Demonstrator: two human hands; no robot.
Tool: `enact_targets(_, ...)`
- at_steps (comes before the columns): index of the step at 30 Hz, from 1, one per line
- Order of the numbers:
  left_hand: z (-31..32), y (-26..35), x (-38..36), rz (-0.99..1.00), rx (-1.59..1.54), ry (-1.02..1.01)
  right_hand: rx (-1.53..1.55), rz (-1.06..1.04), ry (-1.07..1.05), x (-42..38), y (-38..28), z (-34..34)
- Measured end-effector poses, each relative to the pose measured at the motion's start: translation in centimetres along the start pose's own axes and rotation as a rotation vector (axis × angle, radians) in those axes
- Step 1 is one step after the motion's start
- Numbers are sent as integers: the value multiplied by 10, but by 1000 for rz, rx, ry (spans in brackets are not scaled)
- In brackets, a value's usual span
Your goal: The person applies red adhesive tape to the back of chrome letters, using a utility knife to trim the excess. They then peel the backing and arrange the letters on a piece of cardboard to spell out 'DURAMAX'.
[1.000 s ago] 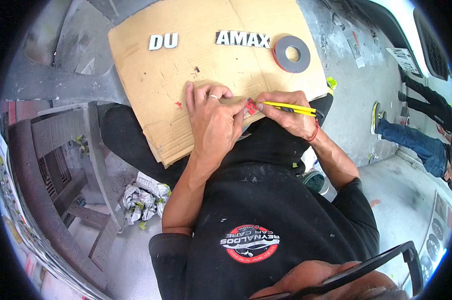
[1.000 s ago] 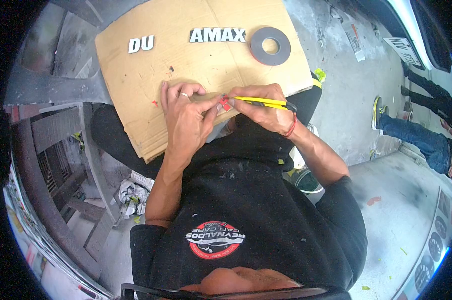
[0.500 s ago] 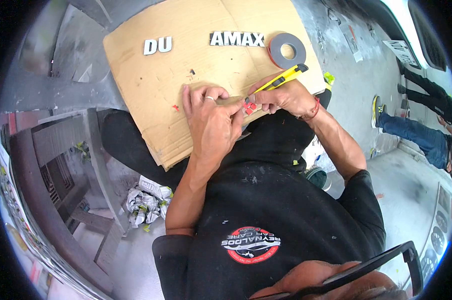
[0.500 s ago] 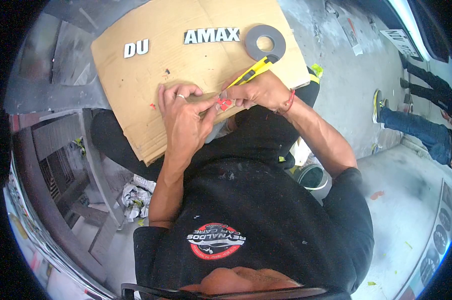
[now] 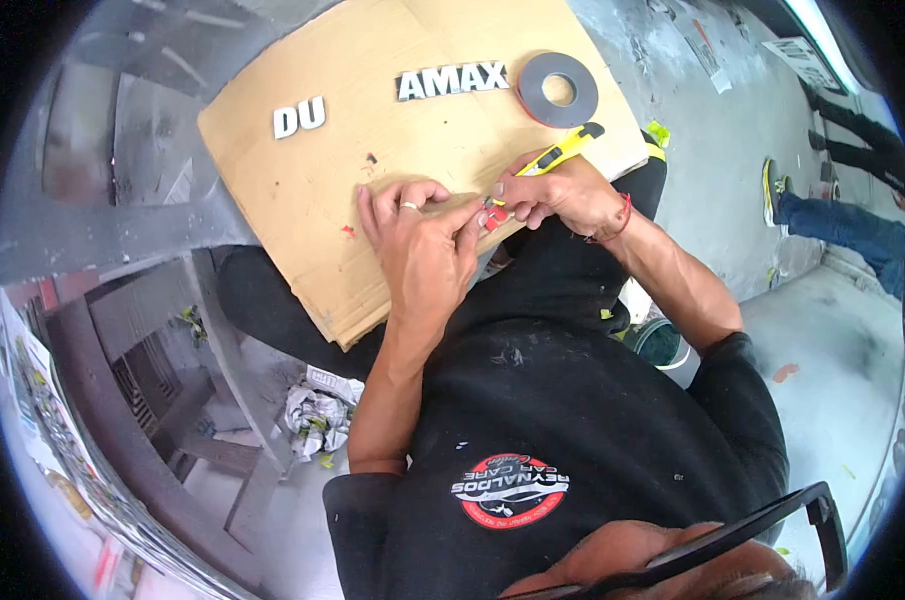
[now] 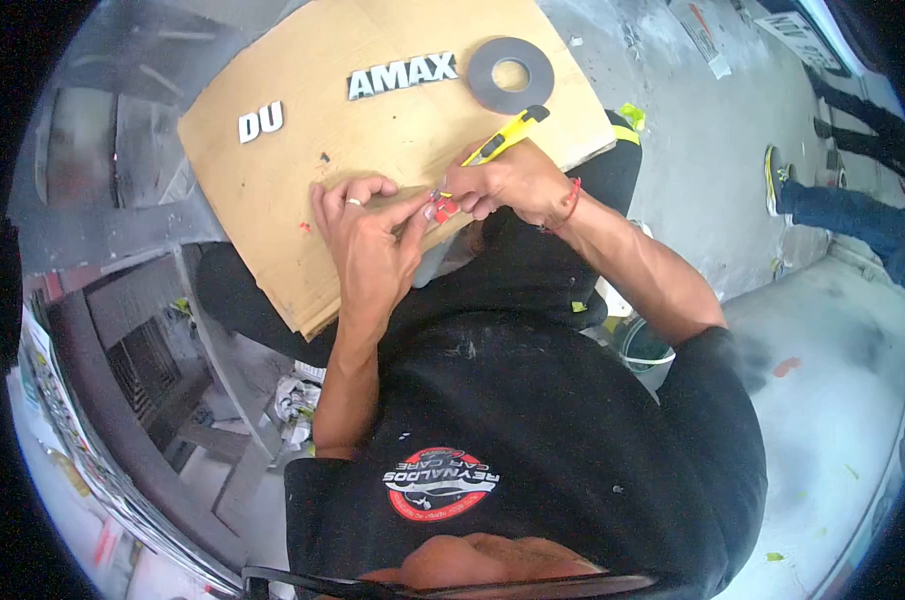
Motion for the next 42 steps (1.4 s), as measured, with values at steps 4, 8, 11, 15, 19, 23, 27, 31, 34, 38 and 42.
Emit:
enact_targets(4, 1, -1, 0, -29, 18, -21, 98, 31, -1, 0, 3, -4)
enact_targets(8, 1, -3, 0, -28, 49, -21, 17, -113, 12, -11, -9, -1)
enact_targets(11, 1, -3, -1, -33, 48, -30, -85, -233, 29, -19, -13, 0)
enact_targets(15, 1, -3, -1, -53, 24, -36, -272, -340, 113, -24, -9, -1)
enact_targets(19, 2, -4, -2, -42, 25, -15, -298, -487, 131, -30, -22, 3)
enact_targets(23, 0, -3, -2, -26, 22, 12, -522, -681, 202, -44, -32, 13)
enact_targets(27, 2, -4, -3, -22, 48, 10, -210, -364, 149, -28, -5, 8)
enact_targets(31, 2, -3, -4, -19, 70, -2, -143, -152, 36, -11, -2, 6)
enact_targets(34, 3, -3, -4, -26, 69, -5, -45, -113, -4, -4, 2, 4)
enact_targets(38, 0, 1, -2, -21, 37, -5, 14, -65, 7, -4, 6, 4)
enact_targets(42, 1, 0, -1, -33, 25, -18, 27, -128, -8, -9, 4, 4)
Point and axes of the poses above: each hand's wrist, its own x-axis towards the middle knuckle, its own z-axis out of the palm, y = z × x, the point moved 10 cm from there along x, towards the middle knuckle, and after that the axes turned 4 degrees about -x, right-handed, at the moved point
